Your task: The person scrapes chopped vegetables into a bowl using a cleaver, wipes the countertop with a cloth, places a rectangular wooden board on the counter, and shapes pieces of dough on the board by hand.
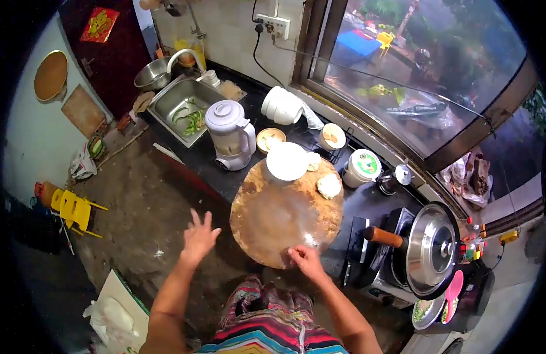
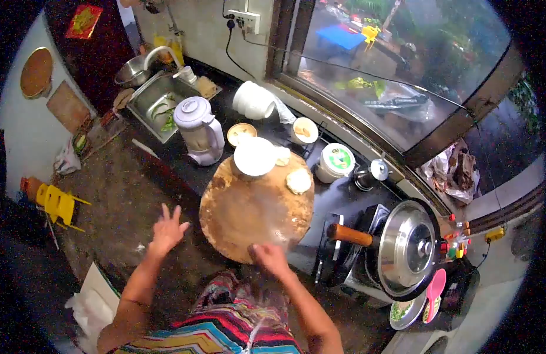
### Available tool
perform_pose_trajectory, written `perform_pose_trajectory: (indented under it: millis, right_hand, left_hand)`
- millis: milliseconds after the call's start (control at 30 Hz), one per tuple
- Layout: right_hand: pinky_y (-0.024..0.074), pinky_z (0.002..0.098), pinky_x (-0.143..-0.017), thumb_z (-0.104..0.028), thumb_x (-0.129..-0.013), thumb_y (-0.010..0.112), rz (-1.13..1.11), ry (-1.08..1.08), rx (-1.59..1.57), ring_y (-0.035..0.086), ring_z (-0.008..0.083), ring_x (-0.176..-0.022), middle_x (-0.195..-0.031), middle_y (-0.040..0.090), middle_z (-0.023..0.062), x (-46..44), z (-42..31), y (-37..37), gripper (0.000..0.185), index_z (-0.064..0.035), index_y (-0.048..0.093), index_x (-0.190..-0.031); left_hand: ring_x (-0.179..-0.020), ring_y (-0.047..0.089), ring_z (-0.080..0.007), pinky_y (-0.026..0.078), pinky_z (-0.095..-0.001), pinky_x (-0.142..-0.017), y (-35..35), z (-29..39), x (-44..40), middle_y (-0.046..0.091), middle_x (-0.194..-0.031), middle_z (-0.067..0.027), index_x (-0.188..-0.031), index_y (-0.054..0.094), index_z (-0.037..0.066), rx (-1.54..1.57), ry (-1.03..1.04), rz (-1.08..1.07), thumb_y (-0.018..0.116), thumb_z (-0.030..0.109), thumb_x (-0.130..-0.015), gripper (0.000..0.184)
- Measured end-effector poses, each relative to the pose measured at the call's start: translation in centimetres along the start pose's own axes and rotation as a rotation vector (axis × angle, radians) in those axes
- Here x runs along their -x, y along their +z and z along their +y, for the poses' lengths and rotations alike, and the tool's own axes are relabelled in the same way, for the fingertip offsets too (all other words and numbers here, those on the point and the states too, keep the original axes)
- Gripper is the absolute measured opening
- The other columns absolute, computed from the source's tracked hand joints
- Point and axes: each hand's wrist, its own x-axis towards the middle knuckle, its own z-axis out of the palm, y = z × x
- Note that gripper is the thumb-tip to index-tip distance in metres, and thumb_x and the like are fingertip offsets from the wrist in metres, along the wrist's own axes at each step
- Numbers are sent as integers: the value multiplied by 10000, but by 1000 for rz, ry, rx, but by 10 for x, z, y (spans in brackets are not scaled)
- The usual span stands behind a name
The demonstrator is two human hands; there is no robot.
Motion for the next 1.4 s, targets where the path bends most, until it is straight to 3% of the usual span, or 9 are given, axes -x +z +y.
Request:
perform_pose_trajectory:
  millis: [200,367,667,700,900,1033,1133,1333,1400]
  right_hand:
    - [399,276,-482,-245,-902,574,103,148,-438,483,116,-544,-648,531,16,-67,-84,11,200,-48,589,-872]
    - [226,229,-319,-400,-895,560,324,108,-473,329,80,-360,-746,600,71,-178,-56,2,358,-121,453,-1093]
    - [239,272,-303,-112,-805,400,467,148,-462,330,109,-351,-656,567,68,-202,-48,4,304,-91,464,-1101]
    - [261,273,-314,-108,-802,414,438,58,-431,343,110,-360,-644,549,57,-195,-41,6,301,-78,477,-1095]
    - [342,256,-404,-118,-809,526,186,-202,-353,429,93,-453,-597,471,7,-114,-21,56,236,4,532,-1012]
    - [440,337,-862,-147,-828,525,-168,52,-226,561,204,-977,-1061,611,142,-40,-34,89,389,53,531,-1161]
    - [459,384,-849,-163,-848,520,-207,-49,-73,592,244,-936,-1050,631,159,-21,18,114,367,54,552,-1142]
    - [480,373,-794,-254,-892,524,-286,-228,103,612,250,-854,-903,649,181,1,-38,134,424,52,507,-1185]
    - [478,277,-597,-410,-936,515,-487,-178,-11,573,139,-625,-775,617,61,7,-56,139,489,4,518,-1196]
  left_hand:
    - [-764,597,-386,455,-486,-656,-19,-2,-30,632,-757,-167,-850,633,126,328,-159,-35,539,315,-873,213]
    - [-712,629,-318,476,-434,-645,0,45,-17,649,-735,-103,-1067,614,142,766,-123,29,624,155,-792,275]
    - [-463,554,-101,444,-259,-451,9,52,58,610,-599,-45,-946,655,34,764,-244,15,513,181,-931,205]
    - [-506,604,-203,474,-331,-524,8,52,67,626,-611,-112,-921,657,46,833,-313,32,496,217,-908,235]
    - [-487,537,-102,438,-245,-462,13,56,104,658,-817,-94,-1087,608,35,1328,-483,-33,515,293,-935,314]
    - [-519,562,-111,427,-235,-432,10,60,119,620,-862,-114,-1243,428,-14,1536,-510,68,623,312,-876,528]
    - [-511,594,-136,444,-264,-386,22,57,135,616,-847,-133,-1093,428,-5,1416,-678,239,608,207,-864,359]
    - [-500,599,-189,455,-263,-383,14,39,160,607,-871,-163,-1212,379,-16,1636,-709,240,482,36,-840,389]
    - [-501,600,-212,462,-276,-388,4,23,164,618,-861,-176,-1198,420,-40,1714,-807,283,477,18,-805,402]
